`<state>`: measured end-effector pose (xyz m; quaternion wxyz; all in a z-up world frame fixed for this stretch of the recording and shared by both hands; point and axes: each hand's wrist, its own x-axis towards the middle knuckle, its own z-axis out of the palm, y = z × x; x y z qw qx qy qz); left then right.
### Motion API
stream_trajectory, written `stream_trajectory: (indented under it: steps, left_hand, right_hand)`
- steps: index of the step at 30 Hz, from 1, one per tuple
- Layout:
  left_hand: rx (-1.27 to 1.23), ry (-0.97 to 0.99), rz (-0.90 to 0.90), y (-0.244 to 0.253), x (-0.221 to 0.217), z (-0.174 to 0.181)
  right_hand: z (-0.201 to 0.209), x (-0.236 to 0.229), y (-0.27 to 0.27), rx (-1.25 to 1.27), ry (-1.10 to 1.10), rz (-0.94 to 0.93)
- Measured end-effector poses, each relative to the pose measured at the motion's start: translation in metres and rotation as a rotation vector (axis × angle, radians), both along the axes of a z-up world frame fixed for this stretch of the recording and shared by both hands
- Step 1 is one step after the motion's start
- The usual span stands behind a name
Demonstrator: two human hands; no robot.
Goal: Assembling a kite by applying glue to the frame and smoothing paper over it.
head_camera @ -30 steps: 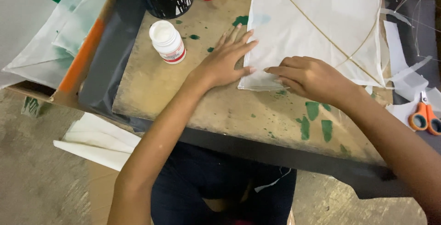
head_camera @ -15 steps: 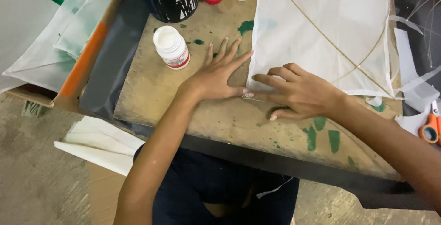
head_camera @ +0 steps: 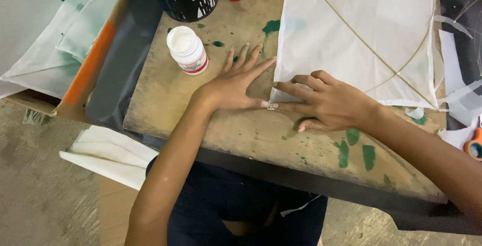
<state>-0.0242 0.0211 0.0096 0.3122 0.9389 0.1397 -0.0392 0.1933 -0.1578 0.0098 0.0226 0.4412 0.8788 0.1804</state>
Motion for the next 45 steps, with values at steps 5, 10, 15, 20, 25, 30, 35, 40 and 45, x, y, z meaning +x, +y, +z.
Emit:
stream_trajectory:
  steps: [5,10,15,20,25,30,35,40,45]
  left_hand:
    - [0.023,0.020,0.006,0.000,0.001,-0.002]
    - [0.020,0.033,0.008,0.002,0.003,-0.004]
    - [-0.002,0.042,0.010,0.002,0.003,-0.001]
    - [0.066,0.089,-0.037,0.005,0.006,-0.005]
    - [0.051,0.081,-0.036,0.004,0.007,-0.003]
    - [0.030,0.011,-0.030,0.003,0.005,0.000]
    - [-0.051,-0.121,0.074,0.000,0.006,0.008]
    - [-0.021,-0.336,0.218,-0.006,0.014,0.007]
    - [0.061,-0.284,0.255,-0.002,0.024,-0.003]
  right_hand:
    - [0.004,-0.007,-0.008,0.008,-0.108,-0.046]
    - [0.009,-0.004,-0.018,0.028,-0.174,-0.078]
    - [0.010,0.015,-0.030,-0.026,-0.175,-0.133]
    - [0.026,0.038,-0.041,-0.028,-0.332,-0.087]
    - [0.023,0.057,-0.059,-0.220,-0.084,-0.210]
    - [0.024,0.074,-0.071,-0.224,0.524,-0.310]
    - [0.009,0.053,-0.068,-0.212,0.591,-0.391]
    - [0.008,0.001,-0.053,-0.196,0.668,-0.491]
    - [0.006,-0.022,-0.035,-0.131,0.647,-0.320]
